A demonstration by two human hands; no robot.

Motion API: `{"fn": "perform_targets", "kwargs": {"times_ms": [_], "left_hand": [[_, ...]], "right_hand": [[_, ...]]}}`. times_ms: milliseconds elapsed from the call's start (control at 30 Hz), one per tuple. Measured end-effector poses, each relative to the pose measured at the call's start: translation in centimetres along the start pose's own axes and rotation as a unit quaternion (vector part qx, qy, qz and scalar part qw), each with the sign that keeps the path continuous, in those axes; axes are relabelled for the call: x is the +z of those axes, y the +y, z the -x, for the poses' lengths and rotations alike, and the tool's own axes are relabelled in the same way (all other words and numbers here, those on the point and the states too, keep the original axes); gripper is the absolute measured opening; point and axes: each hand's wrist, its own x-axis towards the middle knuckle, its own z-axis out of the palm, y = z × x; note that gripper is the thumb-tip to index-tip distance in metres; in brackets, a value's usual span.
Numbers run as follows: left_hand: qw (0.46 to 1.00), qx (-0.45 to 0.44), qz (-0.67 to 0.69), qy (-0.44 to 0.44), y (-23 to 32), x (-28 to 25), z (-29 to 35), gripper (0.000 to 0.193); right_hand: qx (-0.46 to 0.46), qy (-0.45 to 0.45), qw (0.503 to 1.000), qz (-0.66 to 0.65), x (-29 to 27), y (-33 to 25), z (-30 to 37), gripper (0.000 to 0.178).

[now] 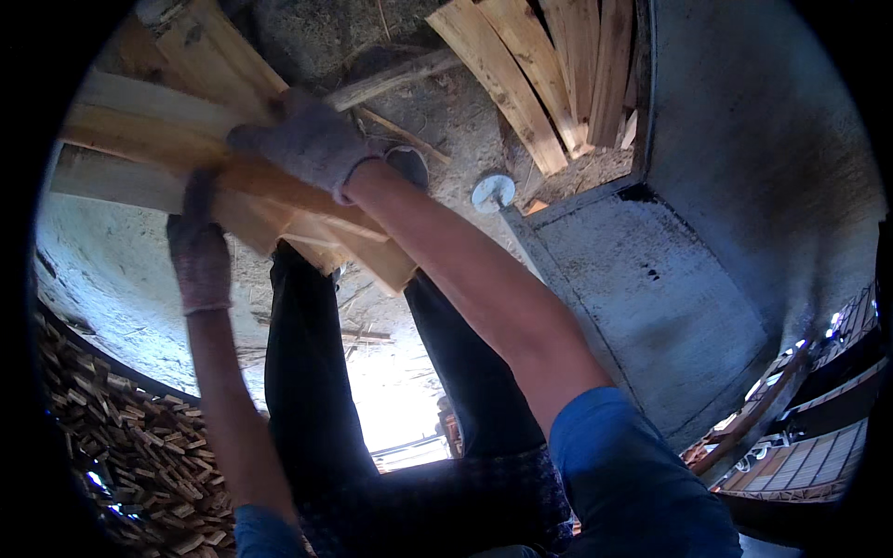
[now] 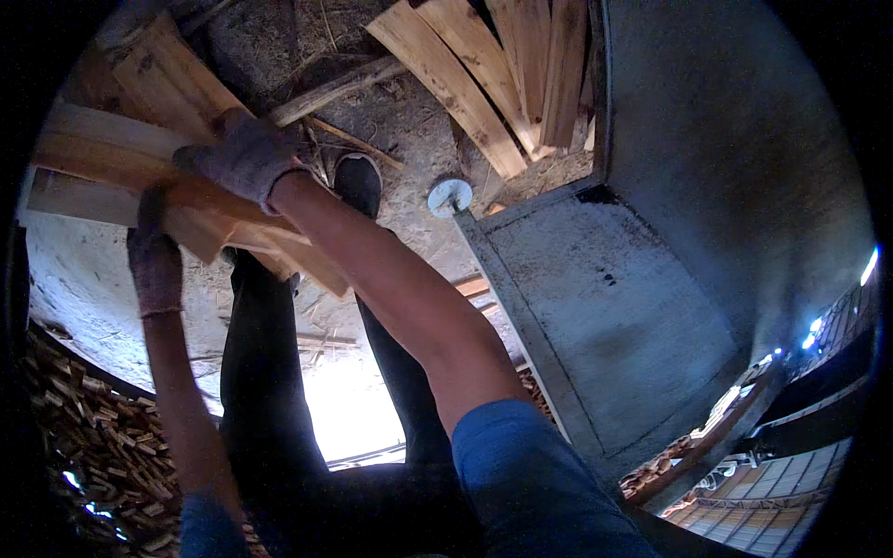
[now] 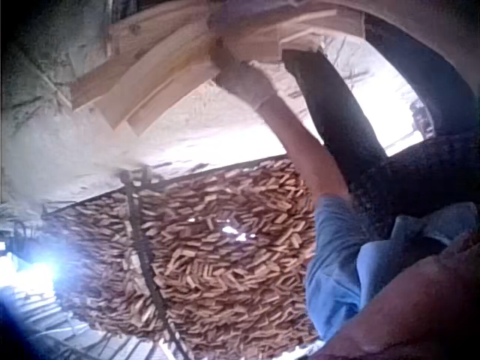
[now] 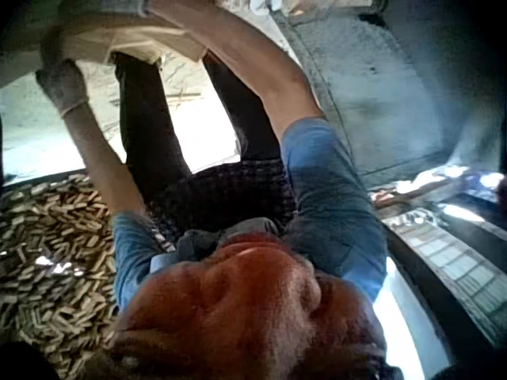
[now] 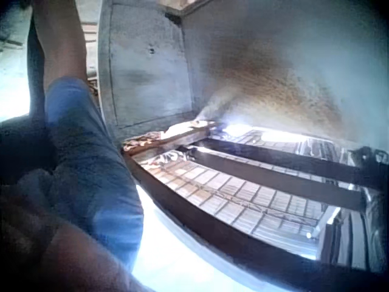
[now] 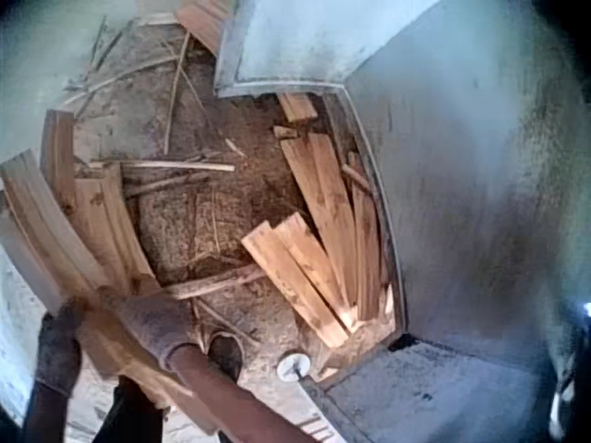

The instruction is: The person repeatedly picks up bundles of wooden planks from a pile on the floor and stacks them onto a large, organized stack. The person wears gloves and moves between the loose pile and the main stack throughout the video.

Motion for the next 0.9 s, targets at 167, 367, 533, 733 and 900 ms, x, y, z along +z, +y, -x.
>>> {"fn": "perform_targets", "kwargs": {"times_ms": [167, 367, 533, 733, 900], "left_hand": [[0.794, -0.457, 0.399, -0.038, 0.7, -3.3, -1.8, 0.041], [0.949, -0.181, 0.256, 0.009, 12.5, 2.4, -1.0, 0.060], [0.906, -0.030, 0.379, -0.184, 22.2, 6.5, -3.6, 0.055], [0.827, -0.157, 0.461, -0.280, 25.3, 12.1, -7.6, 0.054], [0.809, -0.217, 0.474, -0.269, 25.4, 11.9, -12.0, 0.053]], "right_hand": [[-0.212, 0.043, 0.909, 0.357, -7.4, 7.5, 1.8, 0.090], [0.092, 0.430, 0.831, 0.340, -30.9, 16.4, 5.8, 0.116], [0.184, 0.348, 0.861, 0.323, -36.5, 23.0, 3.4, 0.124], [0.145, 0.354, 0.887, 0.258, -30.7, 22.2, 2.5, 0.088], [0.055, 0.358, 0.922, 0.135, -23.3, 18.1, 3.9, 0.077]]}}
